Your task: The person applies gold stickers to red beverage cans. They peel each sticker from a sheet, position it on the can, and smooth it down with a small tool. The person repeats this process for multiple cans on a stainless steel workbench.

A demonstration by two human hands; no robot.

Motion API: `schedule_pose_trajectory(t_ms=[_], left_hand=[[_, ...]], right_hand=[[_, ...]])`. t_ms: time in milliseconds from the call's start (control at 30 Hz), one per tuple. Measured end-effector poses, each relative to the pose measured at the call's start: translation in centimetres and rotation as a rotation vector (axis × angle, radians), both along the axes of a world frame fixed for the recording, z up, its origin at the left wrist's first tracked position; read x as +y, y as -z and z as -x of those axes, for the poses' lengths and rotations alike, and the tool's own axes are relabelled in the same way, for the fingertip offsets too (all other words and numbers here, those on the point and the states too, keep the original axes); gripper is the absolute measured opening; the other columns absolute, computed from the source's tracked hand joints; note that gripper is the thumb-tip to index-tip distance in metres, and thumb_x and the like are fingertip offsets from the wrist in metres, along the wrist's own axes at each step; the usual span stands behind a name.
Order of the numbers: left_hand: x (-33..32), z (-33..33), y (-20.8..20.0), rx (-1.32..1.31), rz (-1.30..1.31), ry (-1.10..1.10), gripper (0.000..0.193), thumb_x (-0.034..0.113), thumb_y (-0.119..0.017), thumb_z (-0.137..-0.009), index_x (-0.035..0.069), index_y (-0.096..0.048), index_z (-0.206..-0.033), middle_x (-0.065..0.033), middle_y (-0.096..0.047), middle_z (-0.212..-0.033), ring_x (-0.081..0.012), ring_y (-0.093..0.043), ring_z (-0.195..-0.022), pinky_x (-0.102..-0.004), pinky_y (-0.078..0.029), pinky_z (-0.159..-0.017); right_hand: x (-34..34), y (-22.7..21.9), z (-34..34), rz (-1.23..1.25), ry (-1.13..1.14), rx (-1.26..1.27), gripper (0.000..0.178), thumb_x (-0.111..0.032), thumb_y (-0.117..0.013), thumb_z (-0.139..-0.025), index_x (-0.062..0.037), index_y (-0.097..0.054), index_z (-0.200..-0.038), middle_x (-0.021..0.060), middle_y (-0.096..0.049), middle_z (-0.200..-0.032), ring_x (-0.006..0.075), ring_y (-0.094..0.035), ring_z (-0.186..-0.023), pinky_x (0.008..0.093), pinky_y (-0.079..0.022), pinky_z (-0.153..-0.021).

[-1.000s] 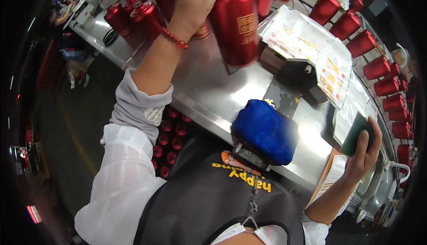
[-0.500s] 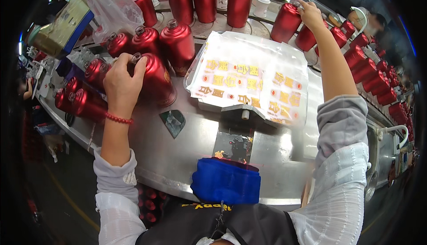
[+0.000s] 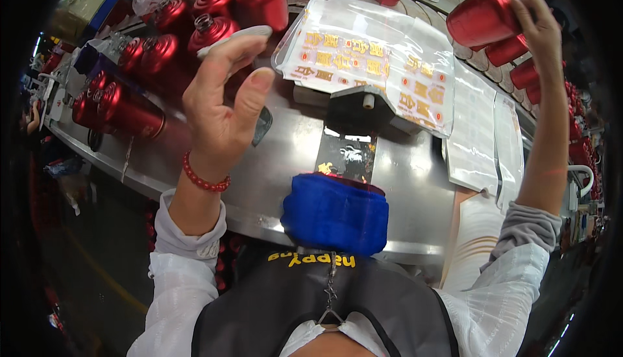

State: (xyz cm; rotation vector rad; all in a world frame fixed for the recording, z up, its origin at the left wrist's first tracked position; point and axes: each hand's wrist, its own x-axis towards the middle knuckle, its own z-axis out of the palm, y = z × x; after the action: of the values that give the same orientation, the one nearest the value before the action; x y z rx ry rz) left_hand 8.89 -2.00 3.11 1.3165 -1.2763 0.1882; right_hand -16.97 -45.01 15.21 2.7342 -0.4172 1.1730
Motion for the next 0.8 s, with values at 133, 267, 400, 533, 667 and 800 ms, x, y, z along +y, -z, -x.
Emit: schedule_pose_trajectory(t_ms=[133, 267, 400, 533, 667, 800], left_hand=[[-2.4, 4.5, -1.8, 0.506, -0.099, 0.600, 0.054, 0.026, -0.068, -0.098, -0.005, -0.048, -0.138, -0.0131, -0.060, -0.127, -0.0166, -0.060, -0.115, -0.0300, -0.048, -0.100], [-3.1, 9.5, -1.7, 0.819, -0.274, 1.042, 0.081, 0.054, -0.067, -0.093, -0.001, -0.039, -0.145, -0.0103, -0.057, -0.128, -0.0138, -0.057, -0.116, -0.0277, -0.049, -0.096], [1.3, 11.8, 0.9, 1.205, -0.449, 0.993, 0.064, 0.050, -0.063, -0.096, 0.001, -0.049, -0.135, -0.0087, -0.063, -0.116, -0.0109, -0.063, -0.100, -0.0269, -0.053, -0.084], [2.4, 11.2, 2.6, 1.453, -0.464, 0.868, 0.044, 0.040, -0.058, -0.101, -0.001, -0.058, -0.118, -0.0089, -0.069, -0.096, -0.0132, -0.069, -0.076, -0.0263, -0.059, -0.067], [1.3, 10.8, 3.0, 1.447, -0.456, 0.819, 0.046, 0.040, -0.062, -0.099, -0.001, -0.056, -0.119, -0.0087, -0.068, -0.097, -0.0130, -0.069, -0.078, -0.0290, -0.060, -0.070], [-0.1, 11.2, 4.0, 1.298, -0.416, 0.786, 0.051, 0.038, -0.068, -0.096, 0.000, -0.051, -0.125, -0.0094, -0.065, -0.104, -0.0140, -0.068, -0.087, -0.0309, -0.060, -0.075]], right_hand=[[7.9, -6.2, 5.7, -0.702, -0.284, 0.147, 0.035, -0.022, -0.052, -0.106, -0.0014, -0.059, -0.134, 0.0137, -0.061, -0.135, 0.0209, -0.061, -0.123, 0.0321, -0.050, -0.102], [16.6, 4.0, 1.5, -1.203, -0.770, -0.020, 0.028, -0.019, -0.052, -0.106, 0.0002, -0.061, -0.125, 0.0108, -0.064, -0.120, 0.0160, -0.064, -0.106, 0.0278, -0.052, -0.091], [25.9, 11.4, 0.2, -1.434, -0.500, -0.149, 0.026, -0.023, -0.056, -0.105, -0.0027, -0.063, -0.119, 0.0010, -0.067, -0.096, 0.0055, -0.061, -0.083, 0.0210, -0.050, -0.073], [27.1, 15.1, 1.3, -1.496, -0.375, 0.010, 0.034, -0.030, -0.055, -0.105, -0.0045, -0.062, -0.127, 0.0032, -0.065, -0.106, 0.0078, -0.058, -0.088, 0.0235, -0.049, -0.072], [26.1, 14.8, 2.4, -1.376, -0.234, -0.027, 0.033, -0.028, -0.057, -0.105, -0.0037, -0.064, -0.126, 0.0034, -0.066, -0.109, 0.0078, -0.058, -0.089, 0.0238, -0.049, -0.073], [19.5, 14.4, 3.9, -0.986, 0.115, -0.080, 0.027, -0.011, -0.052, -0.102, -0.0047, -0.068, -0.124, 0.0055, -0.067, -0.114, 0.0113, -0.060, -0.097, 0.0264, -0.050, -0.078]])
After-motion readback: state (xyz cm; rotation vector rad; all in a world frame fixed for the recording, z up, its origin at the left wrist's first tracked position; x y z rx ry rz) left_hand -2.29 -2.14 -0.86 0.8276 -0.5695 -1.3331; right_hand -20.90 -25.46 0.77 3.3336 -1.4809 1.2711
